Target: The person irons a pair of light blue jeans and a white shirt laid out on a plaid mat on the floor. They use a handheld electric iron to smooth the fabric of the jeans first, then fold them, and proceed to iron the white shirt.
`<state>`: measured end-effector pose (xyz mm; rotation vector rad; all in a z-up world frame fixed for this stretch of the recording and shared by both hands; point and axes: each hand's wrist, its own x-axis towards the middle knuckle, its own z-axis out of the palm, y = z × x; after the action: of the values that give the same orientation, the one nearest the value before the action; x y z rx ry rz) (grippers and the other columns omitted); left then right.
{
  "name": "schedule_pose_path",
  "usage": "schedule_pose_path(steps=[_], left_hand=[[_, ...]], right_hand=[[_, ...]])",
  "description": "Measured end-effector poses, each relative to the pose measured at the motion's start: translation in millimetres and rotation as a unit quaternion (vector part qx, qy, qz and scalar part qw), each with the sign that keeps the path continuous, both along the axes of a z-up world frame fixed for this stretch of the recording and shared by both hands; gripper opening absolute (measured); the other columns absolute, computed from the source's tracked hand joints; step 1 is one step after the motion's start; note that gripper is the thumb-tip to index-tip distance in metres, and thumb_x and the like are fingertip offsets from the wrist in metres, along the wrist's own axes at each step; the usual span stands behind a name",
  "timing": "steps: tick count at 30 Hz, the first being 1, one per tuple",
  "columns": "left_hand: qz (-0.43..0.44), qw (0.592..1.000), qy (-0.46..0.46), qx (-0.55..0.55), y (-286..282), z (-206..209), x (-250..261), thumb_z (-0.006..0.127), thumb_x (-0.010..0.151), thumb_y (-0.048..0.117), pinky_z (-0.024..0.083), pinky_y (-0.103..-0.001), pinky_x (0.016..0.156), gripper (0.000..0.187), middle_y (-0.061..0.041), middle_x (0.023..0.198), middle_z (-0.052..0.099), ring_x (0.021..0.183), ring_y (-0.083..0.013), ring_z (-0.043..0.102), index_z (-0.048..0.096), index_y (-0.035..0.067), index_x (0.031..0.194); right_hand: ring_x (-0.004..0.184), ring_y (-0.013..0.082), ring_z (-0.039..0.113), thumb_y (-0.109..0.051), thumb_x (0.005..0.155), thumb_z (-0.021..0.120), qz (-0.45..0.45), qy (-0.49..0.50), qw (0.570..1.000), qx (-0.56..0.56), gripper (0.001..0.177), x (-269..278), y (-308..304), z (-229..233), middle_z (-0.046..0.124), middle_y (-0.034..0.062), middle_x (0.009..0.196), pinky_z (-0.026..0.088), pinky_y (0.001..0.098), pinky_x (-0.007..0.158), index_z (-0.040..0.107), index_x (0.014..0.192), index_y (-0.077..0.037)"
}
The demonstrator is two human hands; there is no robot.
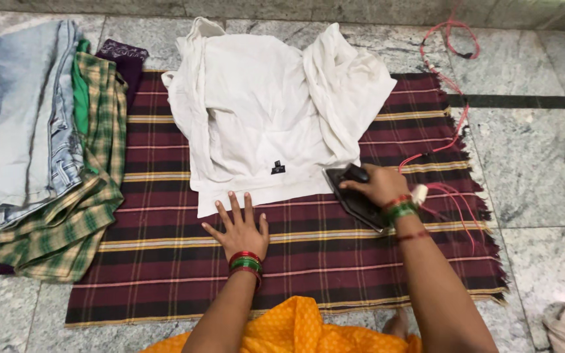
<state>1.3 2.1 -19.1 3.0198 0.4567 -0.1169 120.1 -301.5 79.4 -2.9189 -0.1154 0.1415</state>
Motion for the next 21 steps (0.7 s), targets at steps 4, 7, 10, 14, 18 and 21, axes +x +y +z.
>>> schedule_pose_path(steps=[4, 7, 10, 14, 18, 21], left_hand=[[-0.002, 1.0, -0.017, -0.007, -1, -1, -2, 0.036, 0.097, 0.054, 0.001, -0.08, 0.111, 0.07, -0.004, 0.171, 0.003, 0.156, -0.0389, 0.003, 0.018, 0.033, 0.161], [-0.005, 1.0, -0.014, -0.009, 0, 0, -1, 0.037, 0.097, 0.053, 0.0, -0.08, 0.111, 0.07, -0.003, 0.171, 0.004, 0.156, -0.0376, 0.003, 0.02, 0.034, 0.161], [-0.008, 1.0, -0.022, -0.014, -1, -2, -4, 0.037, 0.098, 0.052, 0.0, -0.081, 0.111, 0.067, -0.001, 0.172, 0.005, 0.156, -0.0362, 0.004, 0.022, 0.036, 0.16], [-0.008, 0.999, -0.031, -0.012, 0, -1, -2, 0.038, 0.097, 0.052, 0.0, -0.081, 0.112, 0.067, -0.001, 0.172, 0.006, 0.157, -0.0347, 0.004, 0.022, 0.037, 0.16], [-0.008, 1.0, -0.022, -0.003, 0, -2, -2, 0.037, 0.098, 0.052, -0.001, -0.081, 0.112, 0.067, 0.0, 0.172, 0.004, 0.157, -0.0339, 0.004, 0.021, 0.037, 0.161], [-0.01, 1.0, -0.012, -0.008, 1, -5, 0, 0.036, 0.097, 0.052, -0.002, -0.08, 0.112, 0.068, 0.0, 0.171, 0.002, 0.156, -0.0344, 0.003, 0.019, 0.037, 0.161]], right_hand=[[0.088, 0.0378, 0.073, -0.085, 0.068, 0.068, -0.056, 0.044, 0.997, -0.016, 0.077, 20, 21, -4, 0.076, 0.0164, 0.091, 0.057, 0.0502, 0.074, 0.079, 0.1, -0.016], [0.093, 0.0374, 0.073, -0.085, 0.071, 0.069, -0.128, 0.035, 0.991, -0.01, 0.08, 39, 38, -12, 0.076, 0.0179, 0.097, 0.057, 0.0502, 0.076, 0.079, 0.1, -0.01], [0.094, 0.0402, 0.072, -0.083, 0.071, 0.073, -0.219, 0.049, 0.974, 0.02, 0.084, 57, 58, -22, 0.074, 0.0227, 0.101, 0.057, 0.0501, 0.079, 0.077, 0.102, -0.004], [0.095, 0.0396, 0.073, -0.079, 0.07, 0.074, -0.181, 0.024, 0.982, 0.041, 0.082, 67, 69, -23, 0.075, 0.0226, 0.101, 0.057, 0.0507, 0.081, 0.076, 0.104, -0.004], [0.094, 0.039, 0.073, -0.081, 0.07, 0.072, -0.039, 0.069, 0.997, 0.003, 0.083, 59, 53, -13, 0.075, 0.0222, 0.099, 0.057, 0.0494, 0.081, 0.076, 0.106, -0.007], [0.092, 0.0384, 0.073, -0.083, 0.068, 0.07, 0.013, 0.082, 0.996, -0.027, 0.081, 40, 36, -5, 0.076, 0.0198, 0.096, 0.057, 0.0496, 0.079, 0.077, 0.105, -0.011]])
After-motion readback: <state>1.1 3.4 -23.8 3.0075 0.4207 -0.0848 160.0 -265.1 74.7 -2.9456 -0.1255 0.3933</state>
